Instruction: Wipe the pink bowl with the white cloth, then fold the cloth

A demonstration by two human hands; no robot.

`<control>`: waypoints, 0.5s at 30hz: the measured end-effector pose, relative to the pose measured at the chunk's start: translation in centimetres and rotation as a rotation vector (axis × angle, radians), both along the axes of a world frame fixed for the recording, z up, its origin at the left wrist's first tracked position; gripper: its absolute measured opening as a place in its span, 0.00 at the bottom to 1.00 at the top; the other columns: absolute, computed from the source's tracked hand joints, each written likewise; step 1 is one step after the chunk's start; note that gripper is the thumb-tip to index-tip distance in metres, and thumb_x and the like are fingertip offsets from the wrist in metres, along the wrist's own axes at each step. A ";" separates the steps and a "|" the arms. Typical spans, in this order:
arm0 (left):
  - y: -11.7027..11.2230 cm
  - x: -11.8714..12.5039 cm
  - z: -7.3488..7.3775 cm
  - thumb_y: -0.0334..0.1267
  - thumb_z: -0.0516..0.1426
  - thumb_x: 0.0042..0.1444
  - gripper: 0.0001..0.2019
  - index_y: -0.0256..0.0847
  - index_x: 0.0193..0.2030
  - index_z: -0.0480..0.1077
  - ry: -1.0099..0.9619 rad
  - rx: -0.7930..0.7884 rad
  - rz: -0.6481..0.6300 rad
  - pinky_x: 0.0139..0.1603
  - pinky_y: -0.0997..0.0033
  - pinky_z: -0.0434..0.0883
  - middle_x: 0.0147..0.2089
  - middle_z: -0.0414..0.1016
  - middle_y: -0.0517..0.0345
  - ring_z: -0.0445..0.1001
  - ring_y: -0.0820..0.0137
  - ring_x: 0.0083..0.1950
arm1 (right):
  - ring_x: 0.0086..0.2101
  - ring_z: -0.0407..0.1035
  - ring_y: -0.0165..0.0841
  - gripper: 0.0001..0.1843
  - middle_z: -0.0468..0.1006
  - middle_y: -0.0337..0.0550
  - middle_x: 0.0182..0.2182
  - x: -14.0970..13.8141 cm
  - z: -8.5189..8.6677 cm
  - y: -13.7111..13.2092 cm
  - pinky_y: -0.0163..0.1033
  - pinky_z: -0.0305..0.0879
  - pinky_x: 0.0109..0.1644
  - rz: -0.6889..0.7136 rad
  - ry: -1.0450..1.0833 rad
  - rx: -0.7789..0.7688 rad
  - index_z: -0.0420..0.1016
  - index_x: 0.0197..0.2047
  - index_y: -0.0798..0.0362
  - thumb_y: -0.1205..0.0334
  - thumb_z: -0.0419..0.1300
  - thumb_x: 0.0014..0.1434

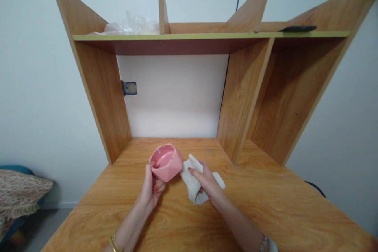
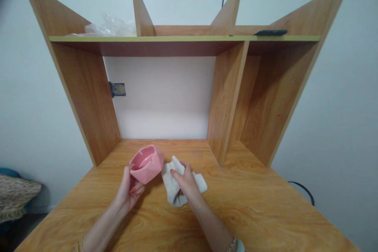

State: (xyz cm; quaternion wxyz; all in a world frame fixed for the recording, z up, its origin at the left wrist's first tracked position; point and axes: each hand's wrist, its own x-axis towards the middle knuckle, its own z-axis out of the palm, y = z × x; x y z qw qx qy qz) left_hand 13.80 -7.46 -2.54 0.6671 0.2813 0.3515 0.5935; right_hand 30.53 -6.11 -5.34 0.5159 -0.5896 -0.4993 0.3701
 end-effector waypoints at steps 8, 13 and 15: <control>-0.3 -0.5 0.6 0.54 0.53 0.47 0.22 0.41 0.16 0.51 0.079 0.124 0.042 0.13 0.81 0.39 0.08 0.45 0.73 0.39 0.85 0.10 | 0.15 0.63 0.27 0.30 0.67 0.33 0.18 -3.4 0.1 -0.9 0.32 0.60 0.18 0.372 0.094 -0.093 0.57 0.50 0.58 0.50 0.56 0.48; -0.4 -0.1 0.2 0.56 0.51 0.48 0.24 0.41 0.14 0.52 0.240 0.224 0.076 0.13 0.79 0.42 0.06 0.48 0.70 0.43 0.83 0.09 | 0.17 0.60 0.24 0.25 0.70 0.38 0.23 -1.7 1.9 -0.8 0.30 0.56 0.18 0.210 -0.016 0.224 0.66 0.43 0.54 0.43 0.45 0.55; -0.4 0.2 0.1 0.57 0.50 0.47 0.23 0.41 0.15 0.54 0.280 0.231 0.075 0.12 0.79 0.42 0.07 0.50 0.70 0.45 0.82 0.09 | 0.13 0.55 0.23 0.32 0.67 0.35 0.18 -1.4 3.0 -1.2 0.29 0.51 0.14 0.279 0.040 0.137 0.63 0.47 0.57 0.40 0.38 0.56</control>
